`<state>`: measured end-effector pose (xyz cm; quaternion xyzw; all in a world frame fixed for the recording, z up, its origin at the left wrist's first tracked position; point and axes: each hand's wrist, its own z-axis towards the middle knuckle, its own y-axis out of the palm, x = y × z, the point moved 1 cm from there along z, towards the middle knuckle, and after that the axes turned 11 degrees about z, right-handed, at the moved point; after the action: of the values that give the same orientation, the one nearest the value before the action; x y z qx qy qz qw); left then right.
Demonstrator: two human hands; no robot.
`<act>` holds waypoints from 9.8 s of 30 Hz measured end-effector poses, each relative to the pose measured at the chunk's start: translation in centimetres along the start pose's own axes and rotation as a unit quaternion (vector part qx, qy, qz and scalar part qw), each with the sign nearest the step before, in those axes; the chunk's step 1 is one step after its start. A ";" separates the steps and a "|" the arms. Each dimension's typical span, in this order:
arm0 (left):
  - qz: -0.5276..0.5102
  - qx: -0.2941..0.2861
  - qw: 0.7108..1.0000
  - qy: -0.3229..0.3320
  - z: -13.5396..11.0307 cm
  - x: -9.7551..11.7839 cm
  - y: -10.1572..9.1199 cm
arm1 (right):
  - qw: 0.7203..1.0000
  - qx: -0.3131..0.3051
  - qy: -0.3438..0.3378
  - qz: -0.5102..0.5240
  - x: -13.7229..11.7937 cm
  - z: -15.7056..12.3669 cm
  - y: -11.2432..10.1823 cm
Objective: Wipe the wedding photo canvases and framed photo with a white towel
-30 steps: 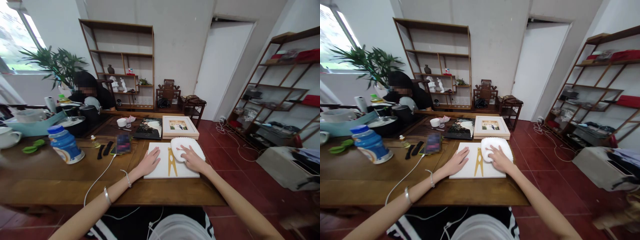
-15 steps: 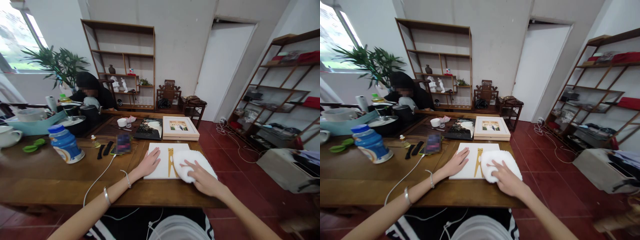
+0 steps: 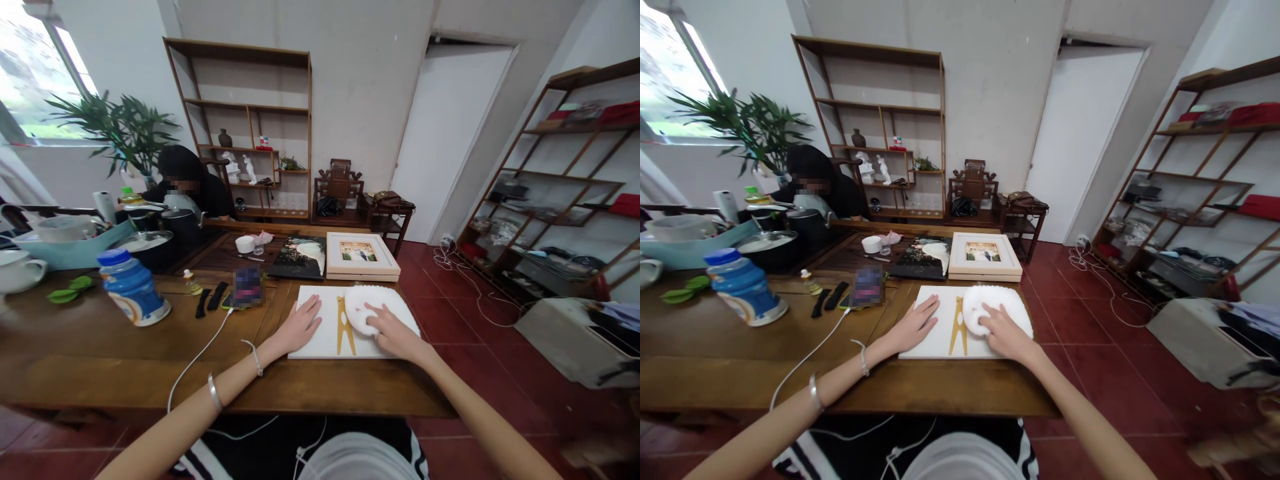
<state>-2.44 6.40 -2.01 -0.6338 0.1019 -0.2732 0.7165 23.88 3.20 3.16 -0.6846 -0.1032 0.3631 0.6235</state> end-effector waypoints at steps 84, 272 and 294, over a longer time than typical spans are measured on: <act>-0.161 0.105 0.980 -0.042 0.0 -0.1 -0.6 | 0.971 -0.110 -0.201 -0.069 -8.9 1.2 0.4; -0.077 0.085 0.993 -0.009 -0.6 0.1 0.1 | 1.000 0.013 -0.015 -0.005 -3.7 9.9 -1.4; -0.074 0.090 0.993 -0.016 -0.7 0.2 -0.1 | 0.994 0.046 0.027 0.092 2.1 5.3 -1.8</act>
<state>-2.63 5.74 -1.98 -0.5767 0.0185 -0.3236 0.7499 22.59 8.94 4.32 -0.6710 -0.0059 0.4051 0.6210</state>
